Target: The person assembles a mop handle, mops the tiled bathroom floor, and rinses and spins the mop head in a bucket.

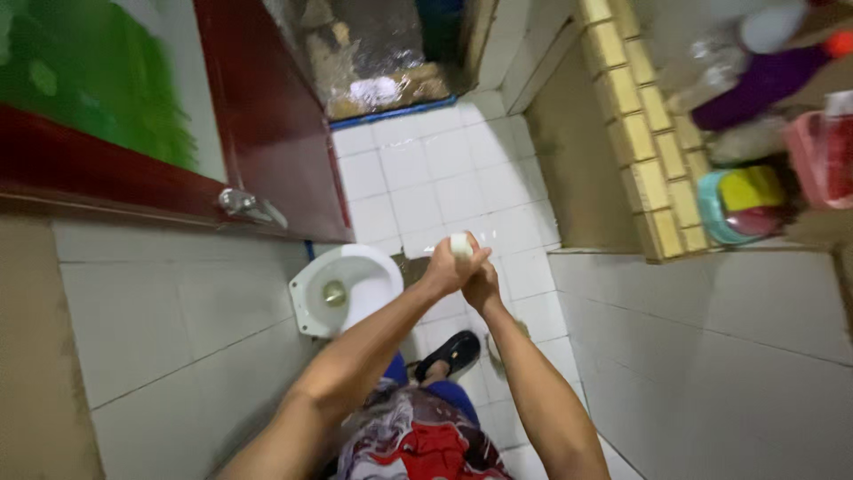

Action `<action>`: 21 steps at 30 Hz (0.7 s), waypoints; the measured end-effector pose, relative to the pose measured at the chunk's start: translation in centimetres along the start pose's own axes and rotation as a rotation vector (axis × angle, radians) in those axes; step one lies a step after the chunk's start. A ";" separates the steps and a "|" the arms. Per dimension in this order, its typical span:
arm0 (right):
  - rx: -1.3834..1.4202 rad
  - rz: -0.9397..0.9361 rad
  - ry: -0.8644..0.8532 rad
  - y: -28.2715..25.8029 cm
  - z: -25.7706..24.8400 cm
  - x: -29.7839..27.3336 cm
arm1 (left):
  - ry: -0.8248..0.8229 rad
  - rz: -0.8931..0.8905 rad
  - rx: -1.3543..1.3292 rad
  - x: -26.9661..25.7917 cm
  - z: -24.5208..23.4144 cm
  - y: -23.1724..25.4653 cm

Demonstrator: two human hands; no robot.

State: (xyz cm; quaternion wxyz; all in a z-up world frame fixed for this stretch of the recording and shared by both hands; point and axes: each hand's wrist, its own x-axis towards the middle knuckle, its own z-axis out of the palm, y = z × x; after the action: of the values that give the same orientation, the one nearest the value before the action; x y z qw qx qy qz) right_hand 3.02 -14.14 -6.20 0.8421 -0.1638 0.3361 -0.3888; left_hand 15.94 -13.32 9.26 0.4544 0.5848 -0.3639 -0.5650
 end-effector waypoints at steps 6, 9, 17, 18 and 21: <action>-0.858 -0.399 -0.318 0.5 13.6 3.4 | 0.182 0.116 0.333 -0.3 -10.0 4.9; -1.118 -0.382 -0.187 0.4 21.0 6.7 | 0.349 0.347 0.410 0.5 -14.4 8.0; -0.848 -0.354 -0.427 4.9 26.9 15.9 | 0.464 0.543 0.373 1.3 -21.1 11.2; -0.850 -0.356 -0.422 5.2 26.4 16.5 | 0.459 0.545 0.370 1.4 -21.2 10.5; -1.130 -0.924 -0.532 5.7 24.6 17.9 | 0.517 0.765 0.477 2.1 -21.3 6.9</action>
State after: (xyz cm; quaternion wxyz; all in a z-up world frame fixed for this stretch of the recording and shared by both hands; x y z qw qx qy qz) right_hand 31.60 -23.82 0.66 0.4357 -0.7796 0.1674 -0.4176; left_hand 37.84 -14.98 13.96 0.5575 0.6177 -0.5461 -0.0973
